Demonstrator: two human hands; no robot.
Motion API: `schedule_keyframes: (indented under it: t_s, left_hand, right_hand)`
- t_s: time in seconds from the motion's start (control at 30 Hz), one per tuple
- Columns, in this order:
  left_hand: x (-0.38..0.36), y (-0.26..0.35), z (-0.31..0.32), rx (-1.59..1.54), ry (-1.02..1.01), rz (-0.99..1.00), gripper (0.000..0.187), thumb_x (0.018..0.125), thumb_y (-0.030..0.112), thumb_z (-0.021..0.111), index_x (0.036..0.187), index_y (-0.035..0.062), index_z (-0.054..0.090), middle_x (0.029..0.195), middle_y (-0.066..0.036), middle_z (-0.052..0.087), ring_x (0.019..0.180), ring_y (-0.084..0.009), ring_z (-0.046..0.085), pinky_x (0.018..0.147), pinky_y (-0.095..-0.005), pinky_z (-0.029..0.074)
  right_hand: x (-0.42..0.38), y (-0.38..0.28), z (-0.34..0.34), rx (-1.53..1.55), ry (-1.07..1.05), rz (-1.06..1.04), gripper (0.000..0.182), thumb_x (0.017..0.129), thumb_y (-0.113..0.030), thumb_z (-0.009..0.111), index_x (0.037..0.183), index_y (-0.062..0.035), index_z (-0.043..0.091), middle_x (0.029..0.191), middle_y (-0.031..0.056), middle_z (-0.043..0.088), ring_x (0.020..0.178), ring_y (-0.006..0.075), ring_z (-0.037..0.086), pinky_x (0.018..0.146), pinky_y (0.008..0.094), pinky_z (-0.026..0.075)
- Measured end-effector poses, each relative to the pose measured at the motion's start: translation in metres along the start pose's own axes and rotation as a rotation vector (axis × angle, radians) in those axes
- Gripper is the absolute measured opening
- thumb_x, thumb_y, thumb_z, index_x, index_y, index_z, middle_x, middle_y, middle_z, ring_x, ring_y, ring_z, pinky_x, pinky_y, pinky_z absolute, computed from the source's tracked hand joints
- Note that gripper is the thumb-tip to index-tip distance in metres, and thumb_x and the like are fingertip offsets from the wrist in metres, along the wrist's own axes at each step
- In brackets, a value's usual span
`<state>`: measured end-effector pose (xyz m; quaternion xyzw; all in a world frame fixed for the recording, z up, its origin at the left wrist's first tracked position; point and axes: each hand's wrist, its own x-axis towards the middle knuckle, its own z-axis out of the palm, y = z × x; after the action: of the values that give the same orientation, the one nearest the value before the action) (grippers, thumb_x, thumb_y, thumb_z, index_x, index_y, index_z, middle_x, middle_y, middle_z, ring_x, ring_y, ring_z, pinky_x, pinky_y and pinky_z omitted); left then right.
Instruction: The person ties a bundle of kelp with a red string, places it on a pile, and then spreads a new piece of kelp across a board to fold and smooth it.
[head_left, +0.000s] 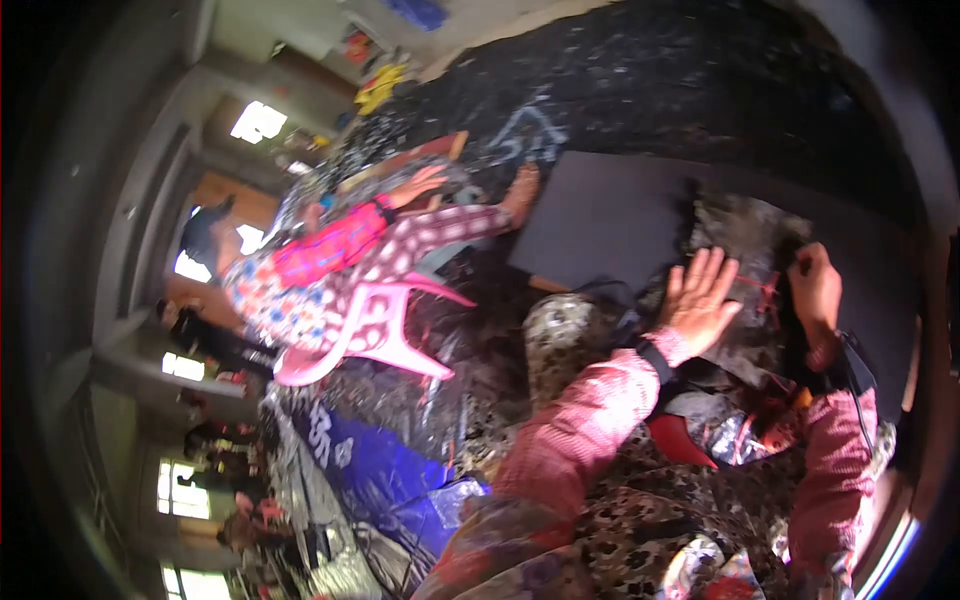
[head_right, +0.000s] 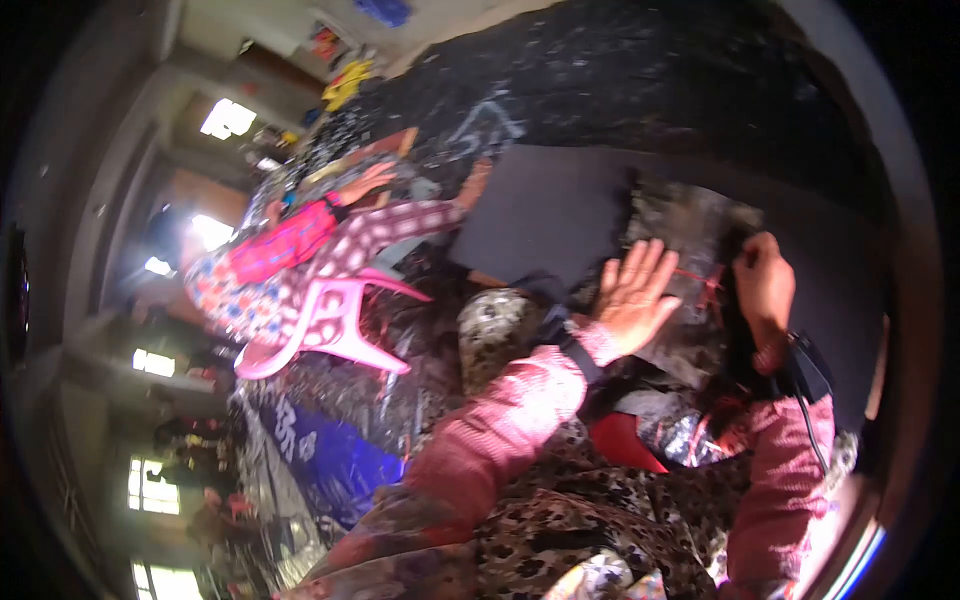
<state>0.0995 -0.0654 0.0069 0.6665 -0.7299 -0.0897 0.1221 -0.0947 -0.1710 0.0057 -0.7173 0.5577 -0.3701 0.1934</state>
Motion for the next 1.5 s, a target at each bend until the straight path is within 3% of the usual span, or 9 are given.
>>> schedule_keyframes:
  t_s: [0.13, 0.3, 0.4, 0.53, 0.87, 0.93, 1.23, 1.33, 1.5]
  left_hand:
    - [-0.001, 0.001, -0.005, -0.083, -0.023, -0.009, 0.065, 0.092, 0.038, 0.047, 0.146, 0.011, 0.024, 0.154, -0.012, 0.015, 0.143, -0.0287, 0.008, 0.112, -0.0531, 0.01]
    - [0.0, 0.001, -0.003, -0.131, -0.03, -0.027, 0.066, 0.091, 0.039, 0.048, 0.146, 0.011, 0.024, 0.154, -0.013, 0.014, 0.143, -0.029, 0.007, 0.112, -0.0529, 0.01]
    - [0.002, 0.001, -0.002, -0.133, -0.03, -0.029, 0.067, 0.091, 0.04, 0.049, 0.146, 0.0109, 0.023, 0.154, -0.013, 0.012, 0.143, -0.0288, 0.006, 0.112, -0.0536, 0.009]
    - [-0.002, 0.005, -0.012, -0.11, -0.04, -0.099, 0.069, 0.091, 0.043, 0.047, 0.147, 0.0112, 0.021, 0.154, -0.013, 0.011, 0.143, -0.0288, 0.005, 0.112, -0.0537, 0.009]
    - [-0.012, 0.007, -0.013, -0.157, 0.003, -0.126, 0.07, 0.091, 0.044, 0.046, 0.146, 0.0088, 0.02, 0.155, -0.013, 0.009, 0.143, -0.0288, 0.007, 0.112, -0.0537, 0.012]
    - [-0.012, 0.007, -0.009, -0.149, -0.051, -0.142, 0.07, 0.091, 0.044, 0.046, 0.146, 0.0089, 0.02, 0.155, -0.013, 0.008, 0.143, -0.0284, 0.006, 0.112, -0.0531, 0.011]
    - [-0.022, 0.01, -0.011, -0.139, 0.069, -0.111, 0.074, 0.088, 0.038, 0.054, 0.147, 0.0096, 0.019, 0.155, -0.013, 0.006, 0.143, -0.03, 0.005, 0.112, -0.0537, 0.011]
    - [-0.037, 0.011, -0.005, -0.132, 0.118, -0.048, 0.074, 0.088, 0.037, 0.055, 0.146, 0.0086, 0.02, 0.155, -0.014, 0.007, 0.143, -0.0305, 0.006, 0.111, -0.0549, 0.012]
    - [-0.047, 0.009, 0.022, -0.011, 0.253, 0.025, 0.069, 0.083, 0.036, 0.06, 0.14, 0.0075, 0.034, 0.148, -0.018, 0.026, 0.138, -0.0347, 0.022, 0.103, -0.0567, 0.022]
  right_hand:
    - [0.006, 0.017, 0.015, -0.126, 0.02, -0.075, 0.046, 0.077, -0.002, 0.056, 0.122, -0.01, 0.046, 0.081, 0.0203, 0.062, 0.078, 0.0389, 0.061, 0.068, 0.0475, 0.047]
    - [0.002, -0.007, -0.003, -0.493, 0.131, -0.323, 0.057, 0.073, 0.002, 0.054, 0.128, -0.0106, 0.048, 0.135, 0.0138, 0.044, 0.126, 0.031, 0.04, 0.103, 0.0441, 0.033]
    - [0.005, 0.003, 0.001, -0.487, 0.135, -0.627, 0.042, 0.076, 0.002, 0.051, 0.117, -0.0052, 0.056, 0.134, 0.0131, 0.046, 0.127, 0.0303, 0.04, 0.104, 0.0445, 0.031]
    - [0.005, 0.024, 0.005, -0.437, -0.155, -0.489, 0.028, 0.082, -0.003, 0.047, 0.105, -0.004, 0.063, 0.116, 0.0137, 0.059, 0.113, 0.031, 0.051, 0.099, 0.0428, 0.035]
    - [-0.002, 0.0, -0.01, -0.425, 0.145, -0.601, 0.031, 0.084, -0.006, 0.053, 0.115, -0.0045, 0.057, 0.119, 0.0115, 0.056, 0.108, 0.0299, 0.054, 0.096, 0.0412, 0.038]
    - [0.0, 0.019, -0.004, -0.426, -0.121, -0.5, 0.026, 0.083, -0.008, 0.055, 0.108, -0.0037, 0.061, 0.112, 0.011, 0.059, 0.106, 0.0289, 0.053, 0.094, 0.0406, 0.038]
    - [-0.012, 0.007, -0.015, -0.414, -0.038, -0.511, 0.027, 0.084, -0.009, 0.056, 0.11, -0.0034, 0.06, 0.11, 0.0112, 0.059, 0.106, 0.0298, 0.053, 0.095, 0.0405, 0.038]
    - [-0.029, -0.027, -0.03, -0.349, 0.075, -0.647, 0.035, 0.078, -0.007, 0.063, 0.112, -0.0043, 0.06, 0.112, 0.0108, 0.059, 0.109, 0.0298, 0.052, 0.096, 0.042, 0.038]
    - [-0.065, -0.042, -0.035, -0.272, -0.239, -0.611, 0.038, 0.066, -0.016, 0.072, 0.103, -0.008, 0.065, 0.109, 0.0089, 0.061, 0.101, 0.028, 0.056, 0.09, 0.0421, 0.04]
